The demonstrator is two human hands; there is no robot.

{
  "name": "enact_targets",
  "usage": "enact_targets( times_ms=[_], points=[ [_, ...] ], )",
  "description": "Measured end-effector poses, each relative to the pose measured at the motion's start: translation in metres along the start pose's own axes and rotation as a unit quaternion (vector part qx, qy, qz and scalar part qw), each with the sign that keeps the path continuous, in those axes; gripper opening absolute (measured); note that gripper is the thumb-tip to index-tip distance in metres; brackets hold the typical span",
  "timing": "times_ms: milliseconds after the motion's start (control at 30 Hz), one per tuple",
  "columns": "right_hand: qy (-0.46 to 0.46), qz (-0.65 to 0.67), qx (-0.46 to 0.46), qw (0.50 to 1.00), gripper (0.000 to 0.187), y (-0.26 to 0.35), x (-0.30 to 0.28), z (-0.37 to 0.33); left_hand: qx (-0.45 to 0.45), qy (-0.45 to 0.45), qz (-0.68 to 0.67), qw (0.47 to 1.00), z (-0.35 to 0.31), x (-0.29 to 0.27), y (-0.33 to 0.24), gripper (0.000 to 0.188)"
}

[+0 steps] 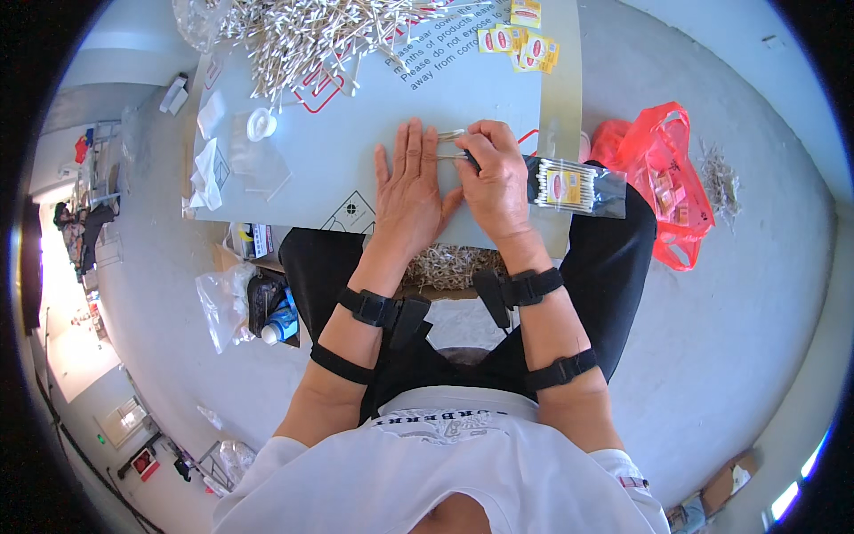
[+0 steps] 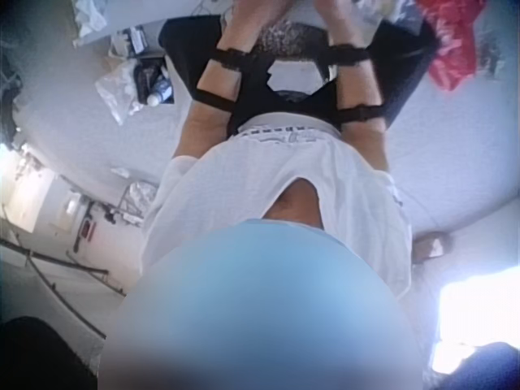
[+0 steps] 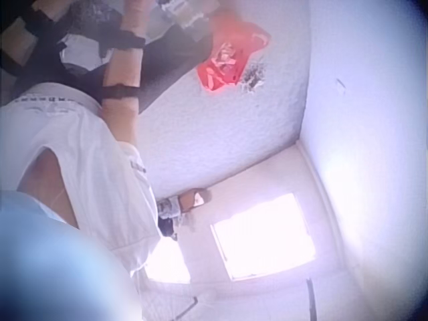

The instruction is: Bundling medical/hygiene swabs and applying adhesive labels or bands to the bundles.

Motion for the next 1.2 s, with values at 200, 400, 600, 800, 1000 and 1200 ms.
enact_targets(
  times_ms=[200,400,600,800,1000,1200],
  points=[
    [0.064,-0.063,-0.094,0.992,0.012,-0.01,0.003,0.013,0.003,-0.012,-0.036,0.999,0.002,0.001,-0.001,0.088],
    [0.076,-0.153,-0.047,0.984,0.017,-0.007,0.007,0.017,0.01,-0.002,-0.007,1.0,0.001,0.003,0.003,0.087],
    [0.02,-0.092,-0.079,0.992,0.015,-0.006,0.001,0.012,0.007,-0.019,-0.029,0.999,0.001,0.002,0.001,0.088],
    [0.016,-0.129,-0.107,0.986,0.016,-0.011,0.002,0.007,0.007,-0.021,-0.023,0.999,-0.001,0.001,-0.001,0.088],
    [0.022,-0.114,-0.094,0.989,0.014,-0.005,0.002,0.012,0.001,-0.01,-0.025,1.0,-0.002,0.001,0.0,0.088],
    [0.013,-0.122,-0.114,0.986,0.014,-0.007,0.002,0.009,0.002,-0.019,-0.025,1.0,-0.001,0.001,-0.001,0.088]
  ],
)
Point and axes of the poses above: each hand's wrist, its own z-axis towards the middle knuckle, its own x-axis out of the palm, y = z × x, the point moved 4 cm from there along z, towards the middle knuckle, and after that the axes turned 12 degrees about -y, right-handed, at the moved point
